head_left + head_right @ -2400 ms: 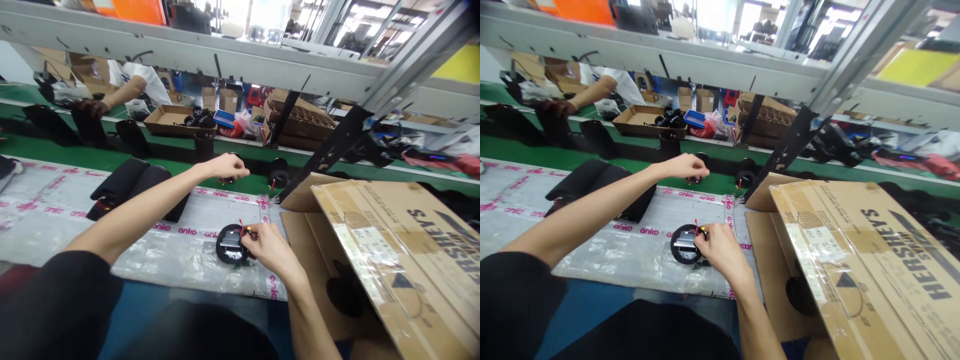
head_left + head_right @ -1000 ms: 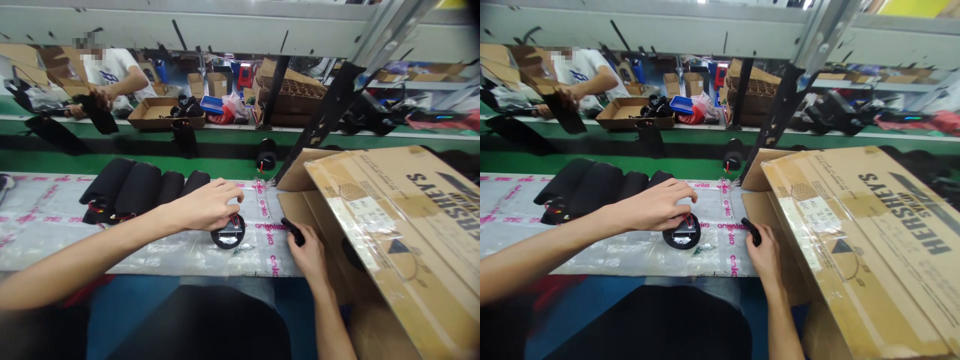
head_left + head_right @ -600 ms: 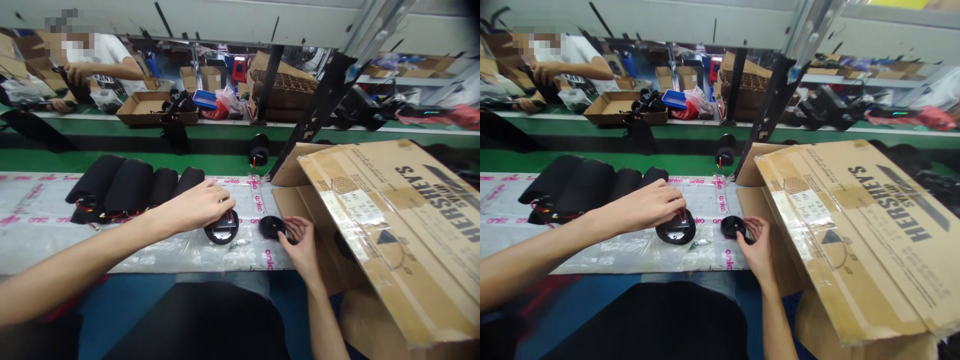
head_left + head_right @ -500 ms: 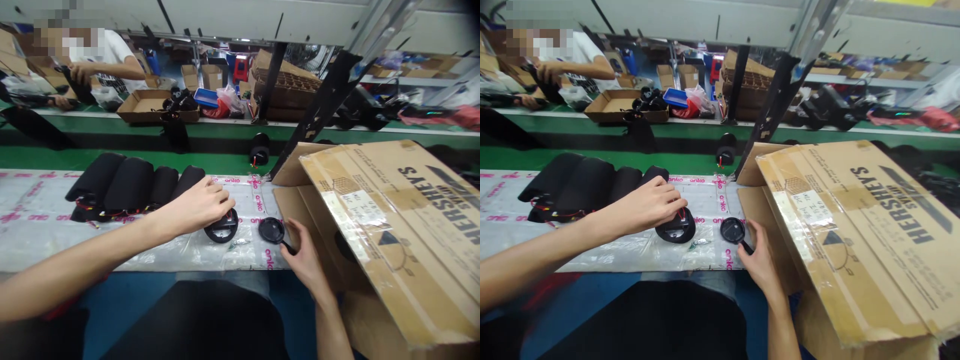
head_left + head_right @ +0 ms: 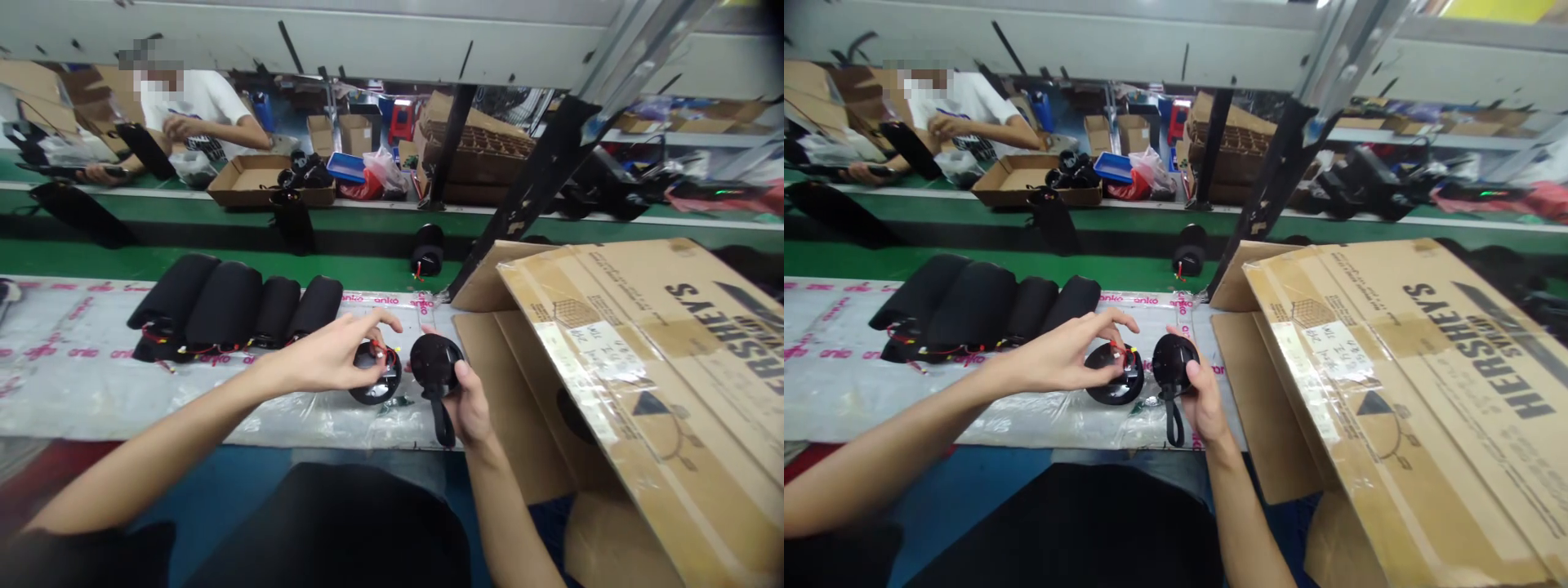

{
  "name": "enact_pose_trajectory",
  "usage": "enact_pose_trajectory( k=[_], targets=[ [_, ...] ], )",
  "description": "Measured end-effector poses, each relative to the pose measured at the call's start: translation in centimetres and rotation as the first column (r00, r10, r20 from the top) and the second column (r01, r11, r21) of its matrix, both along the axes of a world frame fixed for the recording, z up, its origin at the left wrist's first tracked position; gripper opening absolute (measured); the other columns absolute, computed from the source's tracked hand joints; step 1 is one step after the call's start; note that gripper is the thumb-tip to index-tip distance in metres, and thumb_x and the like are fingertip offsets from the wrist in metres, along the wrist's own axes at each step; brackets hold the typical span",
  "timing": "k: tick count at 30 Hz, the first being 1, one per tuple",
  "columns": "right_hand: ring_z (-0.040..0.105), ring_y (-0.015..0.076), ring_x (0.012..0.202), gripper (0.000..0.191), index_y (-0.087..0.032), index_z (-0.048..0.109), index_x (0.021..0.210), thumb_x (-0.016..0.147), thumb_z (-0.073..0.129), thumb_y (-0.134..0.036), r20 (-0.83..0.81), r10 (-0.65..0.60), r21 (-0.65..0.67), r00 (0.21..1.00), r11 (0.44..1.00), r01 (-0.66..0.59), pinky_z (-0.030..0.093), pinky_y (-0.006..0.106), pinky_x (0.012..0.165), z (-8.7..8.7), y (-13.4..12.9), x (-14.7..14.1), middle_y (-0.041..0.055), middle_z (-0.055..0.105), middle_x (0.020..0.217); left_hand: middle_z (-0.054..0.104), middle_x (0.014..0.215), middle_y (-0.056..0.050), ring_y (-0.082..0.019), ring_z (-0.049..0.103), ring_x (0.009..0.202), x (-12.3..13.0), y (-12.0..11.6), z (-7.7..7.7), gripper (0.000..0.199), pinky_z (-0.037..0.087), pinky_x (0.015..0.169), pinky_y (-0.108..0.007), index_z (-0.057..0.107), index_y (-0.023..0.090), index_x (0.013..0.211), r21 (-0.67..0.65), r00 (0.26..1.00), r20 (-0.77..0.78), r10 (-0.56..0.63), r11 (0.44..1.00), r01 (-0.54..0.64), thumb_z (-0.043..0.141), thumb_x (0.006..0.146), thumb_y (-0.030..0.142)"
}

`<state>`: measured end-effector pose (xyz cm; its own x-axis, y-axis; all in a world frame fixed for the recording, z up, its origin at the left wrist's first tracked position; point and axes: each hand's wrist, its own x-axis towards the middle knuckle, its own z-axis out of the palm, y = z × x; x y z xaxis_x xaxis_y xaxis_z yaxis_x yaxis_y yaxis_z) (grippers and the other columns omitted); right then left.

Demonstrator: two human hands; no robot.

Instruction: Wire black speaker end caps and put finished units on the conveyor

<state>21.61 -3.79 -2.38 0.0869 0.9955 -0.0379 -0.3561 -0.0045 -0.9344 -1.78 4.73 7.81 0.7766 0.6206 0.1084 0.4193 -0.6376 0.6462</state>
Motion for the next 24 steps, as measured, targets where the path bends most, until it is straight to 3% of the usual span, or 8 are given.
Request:
enact_pose_trajectory(
  k=[4, 8, 10, 12, 14, 16, 19, 24],
  targets=[
    [0.076, 0.0357, 0.12, 0.057, -0.022, 0.082, 0.116, 0.091, 0.062, -0.07, -0.344, 0.029, -0.047, 0.938, 0.998, -0.048, 0.061, 0.052, 0.107, 0.8, 0.9, -2.6, 0.0097, 0.086, 0.107, 0.078, 0.097, 0.001, -0.018, 0.077, 0.094, -0.3, -0.3, -2.4, 0.032, 0.055, 0.09, -0.029, 0.062, 0.022, 0.118, -0.119, 0.969, 0.243, 0.04, 0.993, -0.011, 0.078, 0.091, 0.02],
    [0.077, 0.0357, 0.12, 0.055, -0.024, 0.084, 0.109, 0.089, 0.064, -0.071, -0.383, 0.025, -0.042, 0.923, 0.998, -0.045, 0.06, 0.052, 0.109, 0.5, 0.9, -2.9, 0.009, 0.086, 0.105, 0.073, 0.099, -0.003, -0.017, 0.071, 0.094, 0.0, -0.1, -3.9, 0.004, 0.055, 0.088, -0.029, 0.068, 0.02, 0.102, 0.13, 0.946, 0.323, -0.032, 0.991, -0.011, 0.071, 0.1, 0.019],
    [0.078, 0.0364, 0.118, 0.057, -0.023, 0.084, 0.109, 0.089, 0.063, -0.072, -0.37, 0.048, -0.038, 0.928, 0.997, -0.066, 0.061, 0.053, 0.108, 0.4, 0.7, -2.8, 0.0093, 0.086, 0.109, 0.069, 0.109, -0.007, -0.02, 0.069, 0.103, 0.2, -0.5, -4.1, 0.005, 0.054, 0.092, -0.033, 0.07, 0.021, 0.108, 0.281, 0.963, 0.271, -0.015, 0.957, -0.065, 0.067, 0.104, 0.022],
    [0.078, 0.0365, 0.117, 0.058, -0.023, 0.083, 0.113, 0.09, 0.061, -0.072, -0.336, 0.07, -0.029, 0.939, 0.996, -0.085, 0.061, 0.053, 0.107, 0.5, 0.3, -2.7, 0.0098, 0.085, 0.114, 0.066, 0.115, -0.01, -0.023, 0.066, 0.107, 0.5, -1.3, -4.0, 0.015, 0.052, 0.091, -0.036, 0.068, 0.02, 0.115, 0.393, 0.96, 0.241, 0.144, 0.89, -0.232, 0.07, 0.104, 0.029],
    [0.078, 0.0361, 0.117, 0.058, -0.023, 0.081, 0.118, 0.093, 0.059, -0.07, -0.282, 0.073, -0.019, 0.957, 0.996, -0.082, 0.061, 0.052, 0.107, 0.6, 0.0, -2.5, 0.0102, 0.084, 0.118, 0.067, 0.102, -0.008, -0.023, 0.064, 0.095, 0.6, -2.5, -3.9, 0.018, 0.047, 0.083, -0.038, 0.065, 0.018, 0.106, 0.471, 0.914, 0.254, 0.316, 0.785, -0.402, 0.072, 0.103, 0.034],
    [0.076, 0.0355, 0.12, 0.057, -0.022, 0.079, 0.12, 0.095, 0.058, -0.069, -0.193, 0.071, 0.01, 0.979, 0.997, -0.07, 0.06, 0.05, 0.107, 0.9, -0.2, -2.4, 0.0102, 0.083, 0.121, 0.064, 0.079, -0.001, -0.02, 0.058, 0.078, 0.7, -3.9, -3.7, 0.027, 0.04, 0.078, -0.038, 0.058, 0.02, 0.086, 0.515, 0.89, 0.264, 0.373, 0.725, -0.457, 0.072, 0.103, 0.035],
    [0.073, 0.0351, 0.126, 0.056, -0.022, 0.078, 0.121, 0.095, 0.061, -0.068, -0.03, 0.056, 0.061, 0.998, 0.997, -0.054, 0.058, 0.049, 0.11, 1.5, -0.4, -2.0, 0.0099, 0.082, 0.124, 0.068, 0.074, 0.001, -0.02, 0.059, 0.077, 0.9, -5.4, -3.7, 0.031, 0.035, 0.08, -0.04, 0.057, 0.02, 0.08, 0.539, 0.902, 0.228, 0.368, 0.724, -0.431, 0.074, 0.102, 0.033],
    [0.074, 0.036, 0.124, 0.053, -0.023, 0.08, 0.115, 0.092, 0.066, -0.069, 0.023, 0.022, 0.021, 0.999, 1.0, -0.022, 0.059, 0.05, 0.109, 2.2, -1.5, -1.6, 0.009, 0.084, 0.113, 0.08, 0.102, -0.003, -0.023, 0.069, 0.094, 1.6, -5.9, -4.3, 0.019, 0.036, 0.088, -0.041, 0.07, 0.019, 0.107, 0.419, 0.876, 0.281, 0.393, 0.771, -0.48, 0.08, 0.098, 0.032]
  ],
)
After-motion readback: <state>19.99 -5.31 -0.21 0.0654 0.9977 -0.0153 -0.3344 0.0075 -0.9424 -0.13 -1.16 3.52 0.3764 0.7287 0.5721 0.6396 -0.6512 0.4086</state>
